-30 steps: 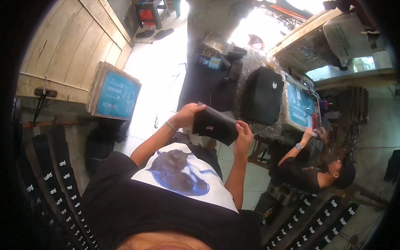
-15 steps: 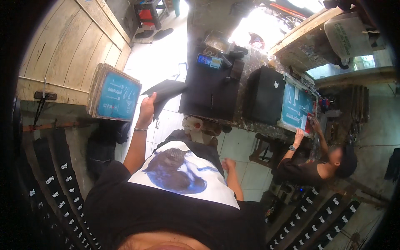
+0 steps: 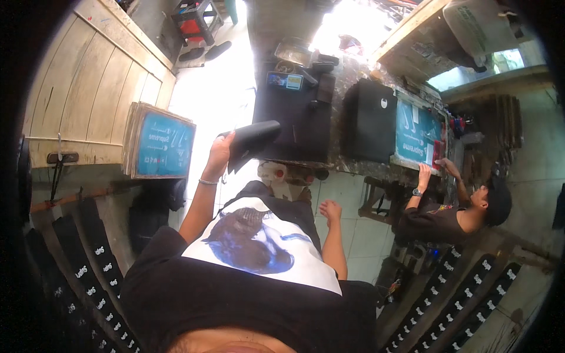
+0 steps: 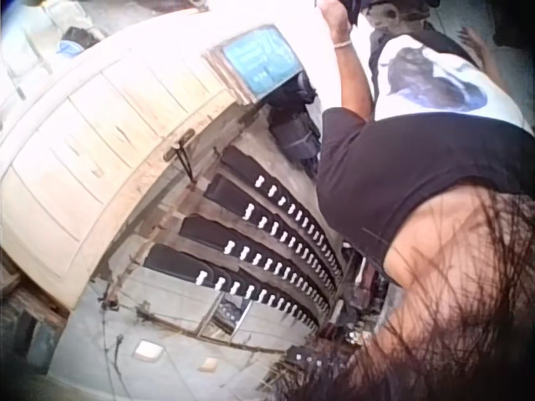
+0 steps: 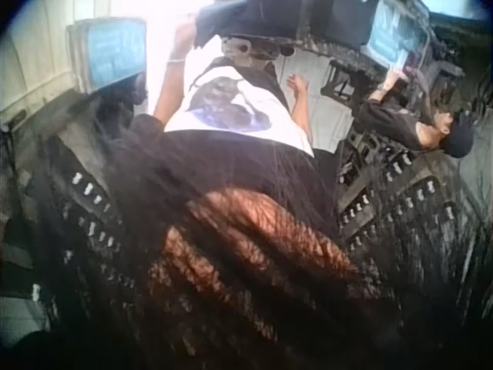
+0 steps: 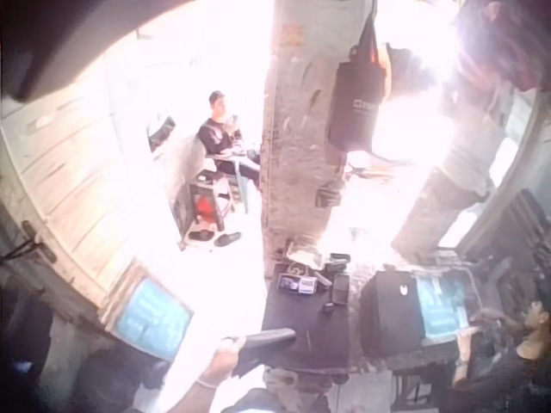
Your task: The person hands fabric pieces to a coworker who places them in a screen-printing frame and applies ink with a squeegee; the person then takes the printed garments and hangs them on a wire rack or passes them to others for stacking.
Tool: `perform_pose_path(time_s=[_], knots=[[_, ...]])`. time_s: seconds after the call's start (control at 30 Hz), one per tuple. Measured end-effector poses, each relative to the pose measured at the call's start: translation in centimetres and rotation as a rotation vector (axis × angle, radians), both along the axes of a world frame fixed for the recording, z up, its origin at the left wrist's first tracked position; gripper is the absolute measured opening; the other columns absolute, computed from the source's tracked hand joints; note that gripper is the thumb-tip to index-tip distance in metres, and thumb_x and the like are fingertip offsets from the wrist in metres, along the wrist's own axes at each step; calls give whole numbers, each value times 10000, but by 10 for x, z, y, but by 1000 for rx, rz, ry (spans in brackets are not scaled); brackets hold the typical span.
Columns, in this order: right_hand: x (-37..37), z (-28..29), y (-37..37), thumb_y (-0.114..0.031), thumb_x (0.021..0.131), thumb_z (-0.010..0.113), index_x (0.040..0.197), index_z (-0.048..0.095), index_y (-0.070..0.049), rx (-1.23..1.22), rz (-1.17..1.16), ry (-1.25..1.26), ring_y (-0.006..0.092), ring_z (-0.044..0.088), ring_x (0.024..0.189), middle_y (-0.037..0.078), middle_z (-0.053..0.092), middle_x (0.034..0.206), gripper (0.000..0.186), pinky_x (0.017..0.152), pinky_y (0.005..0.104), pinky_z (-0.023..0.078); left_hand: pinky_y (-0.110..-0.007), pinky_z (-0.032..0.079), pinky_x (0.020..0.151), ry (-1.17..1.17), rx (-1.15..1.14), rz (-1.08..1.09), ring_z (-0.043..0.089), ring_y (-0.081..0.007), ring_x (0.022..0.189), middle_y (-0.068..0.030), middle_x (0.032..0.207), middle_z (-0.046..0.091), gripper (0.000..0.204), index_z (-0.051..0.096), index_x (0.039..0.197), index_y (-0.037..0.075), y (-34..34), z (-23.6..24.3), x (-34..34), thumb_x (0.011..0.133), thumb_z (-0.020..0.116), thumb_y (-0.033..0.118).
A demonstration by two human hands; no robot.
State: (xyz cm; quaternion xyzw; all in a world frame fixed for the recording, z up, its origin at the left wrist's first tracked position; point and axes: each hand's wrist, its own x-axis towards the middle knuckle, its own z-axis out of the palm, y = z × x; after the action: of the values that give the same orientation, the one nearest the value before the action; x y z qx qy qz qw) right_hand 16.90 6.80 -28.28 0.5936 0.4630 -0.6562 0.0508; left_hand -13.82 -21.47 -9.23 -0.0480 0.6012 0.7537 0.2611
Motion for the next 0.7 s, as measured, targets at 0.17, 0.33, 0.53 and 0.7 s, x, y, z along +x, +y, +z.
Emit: perform_pose_path(time_s=[0.17,0.33,0.53,0.7], knots=[[-3,10,5,-156,843,496,1002,506,-35,19,6,21,203,594,715,99,590,874,200,624,321,496,-212,414,553,-18,-26,-70,481,-56,594,-21,708,564,312,576,807,-6,6,-22,1,923,456,257],[21,-3,-19,-150,825,520,993,548,-22,-25,25,-102,212,601,714,115,611,849,213,607,320,488,-214,367,496,-44,-11,7,420,-39,550,25,626,486,308,540,724,36,11,-2,12,923,457,256],[37,-12,-29,-131,823,490,964,568,16,148,441,-163,168,606,682,122,617,839,219,548,263,492,-211,332,473,9,-184,30,371,-35,532,40,601,446,315,499,669,61,-5,-11,17,906,487,268],[27,-9,-21,-142,826,503,1008,557,20,-13,66,-123,213,624,747,131,625,869,250,598,294,501,-252,368,554,96,-369,-23,387,-91,588,-7,631,447,336,516,700,31,4,11,19,901,491,299]])
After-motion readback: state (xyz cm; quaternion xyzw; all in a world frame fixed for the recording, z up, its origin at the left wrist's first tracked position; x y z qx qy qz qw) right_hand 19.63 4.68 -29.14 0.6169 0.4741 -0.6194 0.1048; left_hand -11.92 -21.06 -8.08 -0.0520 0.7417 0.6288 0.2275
